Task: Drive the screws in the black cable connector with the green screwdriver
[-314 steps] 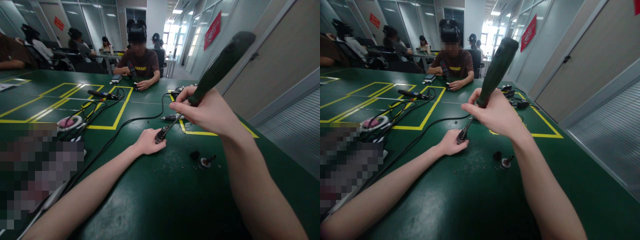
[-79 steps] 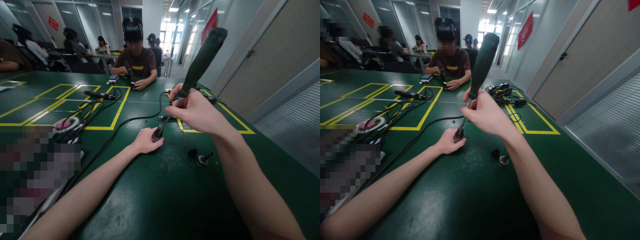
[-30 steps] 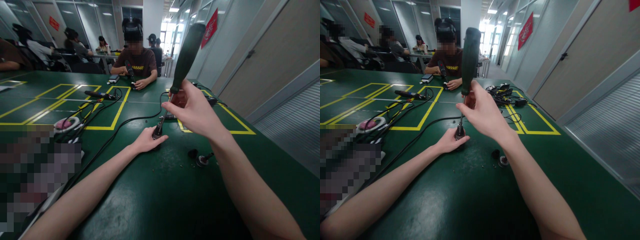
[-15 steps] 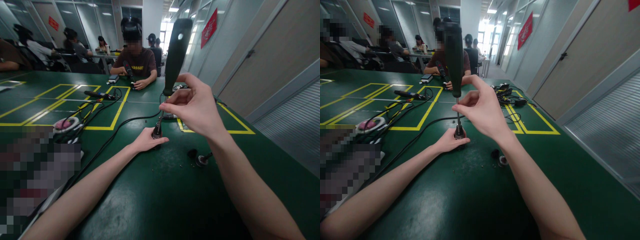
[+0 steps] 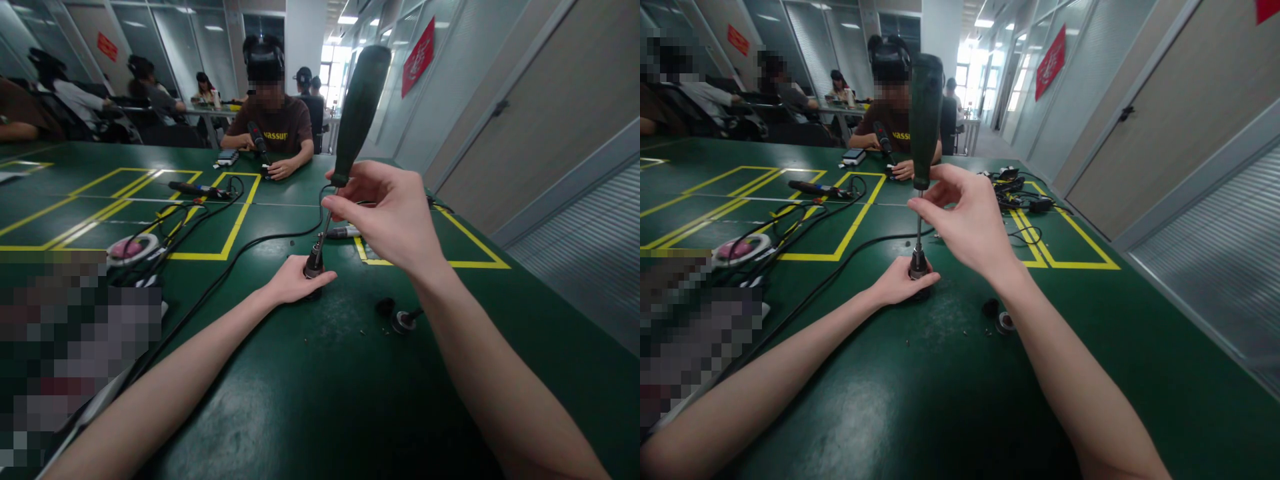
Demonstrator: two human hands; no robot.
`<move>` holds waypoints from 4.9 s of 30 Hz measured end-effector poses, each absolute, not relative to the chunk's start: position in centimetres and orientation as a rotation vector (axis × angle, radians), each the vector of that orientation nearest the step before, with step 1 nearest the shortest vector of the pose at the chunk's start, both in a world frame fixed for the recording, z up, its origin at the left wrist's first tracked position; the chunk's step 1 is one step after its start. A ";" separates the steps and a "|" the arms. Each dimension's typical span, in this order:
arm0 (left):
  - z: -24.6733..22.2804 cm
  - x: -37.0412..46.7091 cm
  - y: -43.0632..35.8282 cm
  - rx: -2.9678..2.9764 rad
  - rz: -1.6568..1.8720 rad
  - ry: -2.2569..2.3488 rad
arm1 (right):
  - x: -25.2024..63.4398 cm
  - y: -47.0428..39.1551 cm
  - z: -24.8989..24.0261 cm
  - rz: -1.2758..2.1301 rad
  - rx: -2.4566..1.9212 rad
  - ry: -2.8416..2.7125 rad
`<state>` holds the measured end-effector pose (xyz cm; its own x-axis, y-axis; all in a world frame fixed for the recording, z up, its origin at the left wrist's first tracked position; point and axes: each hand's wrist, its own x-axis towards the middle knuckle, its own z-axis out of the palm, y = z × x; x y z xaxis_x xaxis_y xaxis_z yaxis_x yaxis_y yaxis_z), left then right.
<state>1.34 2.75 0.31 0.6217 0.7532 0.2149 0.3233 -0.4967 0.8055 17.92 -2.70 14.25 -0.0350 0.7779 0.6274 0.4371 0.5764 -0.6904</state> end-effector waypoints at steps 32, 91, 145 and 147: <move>0.0 1.1 2.7 2.148 0.740 0.857 | 17.1 -4.0 15.0 0.411 -1.039 -1.683; 0.5 1.2 2.5 2.228 0.739 0.925 | 17.0 -3.9 14.9 0.626 -1.009 -1.590; 1.0 0.6 2.7 2.085 0.633 0.853 | 16.9 -3.1 13.9 0.770 -0.857 -1.710; 0.9 0.2 2.9 2.084 0.710 0.777 | 16.8 -3.1 13.8 0.760 -0.850 -1.714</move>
